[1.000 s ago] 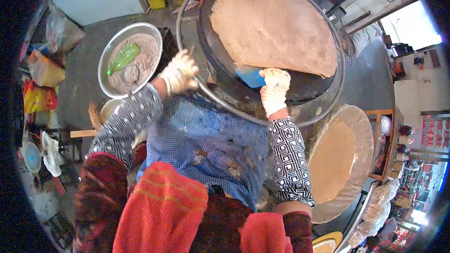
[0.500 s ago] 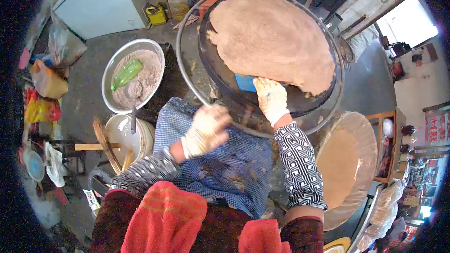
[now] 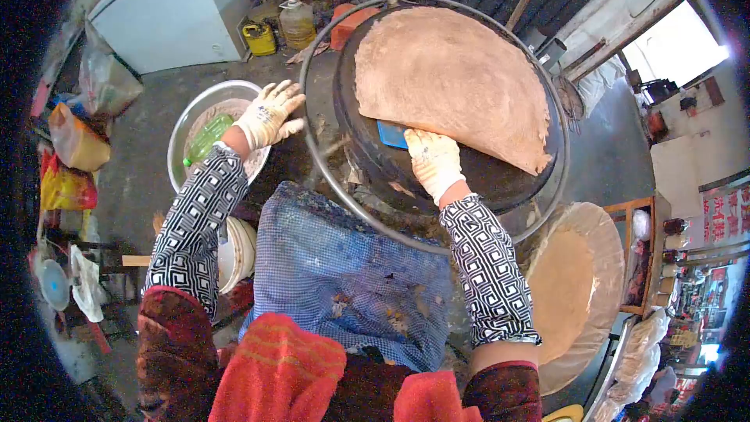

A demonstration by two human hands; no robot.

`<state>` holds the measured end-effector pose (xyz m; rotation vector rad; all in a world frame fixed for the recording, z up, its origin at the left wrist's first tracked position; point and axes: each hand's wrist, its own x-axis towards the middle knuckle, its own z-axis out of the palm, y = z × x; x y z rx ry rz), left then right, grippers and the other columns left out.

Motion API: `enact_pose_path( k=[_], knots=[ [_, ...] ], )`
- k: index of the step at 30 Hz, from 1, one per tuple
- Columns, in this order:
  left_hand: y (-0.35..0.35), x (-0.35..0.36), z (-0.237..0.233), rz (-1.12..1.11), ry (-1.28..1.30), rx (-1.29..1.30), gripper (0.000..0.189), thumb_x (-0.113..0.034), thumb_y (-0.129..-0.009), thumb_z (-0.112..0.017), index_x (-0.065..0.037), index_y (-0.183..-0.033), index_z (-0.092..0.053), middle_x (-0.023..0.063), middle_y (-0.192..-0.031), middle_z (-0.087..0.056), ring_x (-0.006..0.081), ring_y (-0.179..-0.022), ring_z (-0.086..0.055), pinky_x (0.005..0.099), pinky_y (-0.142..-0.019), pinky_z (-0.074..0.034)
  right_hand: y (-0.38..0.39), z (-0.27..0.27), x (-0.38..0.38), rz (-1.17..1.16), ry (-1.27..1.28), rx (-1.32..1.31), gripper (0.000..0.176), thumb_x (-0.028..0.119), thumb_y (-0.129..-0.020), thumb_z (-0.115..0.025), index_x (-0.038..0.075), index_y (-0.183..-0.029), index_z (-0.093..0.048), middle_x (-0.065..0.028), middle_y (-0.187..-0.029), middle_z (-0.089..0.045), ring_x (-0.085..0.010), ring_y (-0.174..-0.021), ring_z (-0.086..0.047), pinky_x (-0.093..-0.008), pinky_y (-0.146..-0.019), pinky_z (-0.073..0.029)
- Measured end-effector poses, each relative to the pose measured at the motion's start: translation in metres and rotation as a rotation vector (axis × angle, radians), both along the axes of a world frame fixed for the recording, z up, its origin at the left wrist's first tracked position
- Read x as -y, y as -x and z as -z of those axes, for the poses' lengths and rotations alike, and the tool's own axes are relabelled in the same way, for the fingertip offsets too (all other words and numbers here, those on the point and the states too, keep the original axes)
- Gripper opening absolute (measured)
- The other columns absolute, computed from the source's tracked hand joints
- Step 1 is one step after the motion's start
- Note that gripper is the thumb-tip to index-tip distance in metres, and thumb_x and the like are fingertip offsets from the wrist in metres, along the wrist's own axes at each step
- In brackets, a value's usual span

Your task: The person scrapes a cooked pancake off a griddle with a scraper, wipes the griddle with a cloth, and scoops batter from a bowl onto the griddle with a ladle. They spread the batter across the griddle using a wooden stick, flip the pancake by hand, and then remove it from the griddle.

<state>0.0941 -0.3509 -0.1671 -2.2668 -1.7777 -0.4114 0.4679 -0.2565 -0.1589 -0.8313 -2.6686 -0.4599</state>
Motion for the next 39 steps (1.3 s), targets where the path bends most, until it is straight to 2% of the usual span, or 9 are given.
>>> enact_pose_path(
  k=[2, 5, 7, 12, 14, 16, 27, 35, 39],
  knots=[
    [-0.010, -0.001, 0.002, 0.097, 0.159, -0.171, 0.059, -0.048, -0.086, -0.058, -0.010, -0.130, -0.055, 0.0142, -0.141, -0.046, 0.0330, -0.140, -0.032, 0.0498, -0.115, -0.019, 0.001, 0.001, 0.001, -0.014, -0.021, 0.000, 0.027, 0.008, -0.083, -0.054, 0.010, -0.108, -0.064, -0.0086, -0.105, -0.070, -0.0218, -0.097, -0.067, -0.0360, -0.085, -0.052],
    [-0.068, 0.005, -0.009, 0.167, 0.547, -0.278, 0.048, -0.048, -0.073, -0.069, -0.010, -0.102, -0.066, 0.0135, -0.108, -0.061, 0.0309, -0.116, -0.052, 0.0498, -0.112, -0.026, -0.002, 0.003, -0.002, -0.031, -0.038, -0.019, 0.028, 0.009, -0.083, -0.053, 0.010, -0.109, -0.063, -0.0089, -0.105, -0.070, -0.0225, -0.096, -0.067, -0.0368, -0.084, -0.051],
    [-0.103, 0.039, 0.026, 0.212, 0.194, -0.143, 0.038, -0.046, -0.069, -0.072, -0.011, -0.083, -0.066, 0.0100, -0.088, -0.062, 0.0287, -0.096, -0.058, 0.0488, -0.108, -0.031, -0.001, -0.002, 0.003, 0.019, -0.041, 0.016, 0.029, 0.010, -0.083, -0.053, 0.010, -0.110, -0.063, -0.0092, -0.105, -0.070, -0.0231, -0.096, -0.067, -0.0376, -0.083, -0.051],
    [-0.279, 0.108, 0.014, -0.019, 0.285, 0.187, 0.036, -0.048, -0.072, -0.068, -0.012, -0.065, -0.068, 0.0066, -0.060, -0.059, 0.0266, -0.068, -0.060, 0.0428, -0.083, -0.040, 0.002, 0.007, 0.000, 0.048, -0.006, 0.008, 0.033, 0.011, -0.083, -0.053, 0.010, -0.115, -0.060, -0.0085, -0.108, -0.068, -0.0236, -0.095, -0.067, -0.0385, -0.083, -0.050],
    [-0.348, 0.137, 0.030, 0.062, 0.163, 0.341, 0.053, -0.047, -0.079, -0.064, -0.002, -0.108, -0.063, 0.0179, -0.100, -0.063, 0.0343, -0.101, -0.057, 0.0496, -0.101, -0.035, 0.002, 0.004, 0.003, 0.077, 0.029, 0.068, 0.036, 0.011, -0.084, -0.052, 0.009, -0.119, -0.058, -0.0081, -0.112, -0.067, -0.0230, -0.097, -0.066, -0.0385, -0.083, -0.050],
    [-0.383, 0.161, 0.058, 0.397, 0.092, 0.525, 0.057, -0.048, -0.080, -0.063, -0.007, -0.120, -0.057, 0.0176, -0.127, -0.054, 0.0350, -0.124, -0.047, 0.0527, -0.111, -0.025, 0.000, -0.005, 0.010, 0.086, 0.038, 0.117, 0.034, 0.014, -0.086, -0.051, 0.008, -0.119, -0.057, -0.0088, -0.112, -0.066, -0.0229, -0.098, -0.065, -0.0390, -0.084, -0.049],
    [-0.172, 0.133, 0.001, -0.049, -0.136, 0.484, 0.036, -0.017, -0.083, -0.063, -0.001, -0.114, -0.058, 0.0200, -0.111, -0.060, 0.0411, -0.106, -0.055, 0.0476, -0.095, -0.044, -0.007, 0.003, 0.006, 0.157, 0.089, 0.186, 0.035, 0.016, -0.088, -0.048, 0.007, -0.121, -0.055, -0.0101, -0.117, -0.064, -0.0229, -0.107, -0.062, -0.0408, -0.084, -0.050],
    [-0.090, 0.086, 0.031, 0.070, 0.098, -0.142, 0.061, -0.052, -0.078, -0.065, -0.020, -0.129, -0.054, 0.0131, -0.139, -0.047, 0.0355, -0.137, -0.033, 0.0572, -0.113, -0.018, -0.004, 0.002, 0.005, 0.168, 0.136, 0.133, 0.027, 0.013, -0.084, -0.053, 0.010, -0.109, -0.061, -0.0127, -0.102, -0.069, -0.0298, -0.091, -0.068, -0.0438, -0.075, -0.053],
    [-0.184, 0.110, 0.039, 0.180, 0.261, -0.071, 0.037, -0.051, -0.066, -0.068, -0.021, -0.087, -0.064, 0.0052, -0.086, -0.056, 0.0291, -0.099, -0.055, 0.0486, -0.109, -0.030, -0.007, 0.002, 0.009, 0.169, 0.132, 0.098, 0.027, 0.013, -0.084, -0.053, 0.009, -0.109, -0.061, -0.0129, -0.102, -0.069, -0.0296, -0.093, -0.068, -0.0433, -0.077, -0.052]
  ],
)
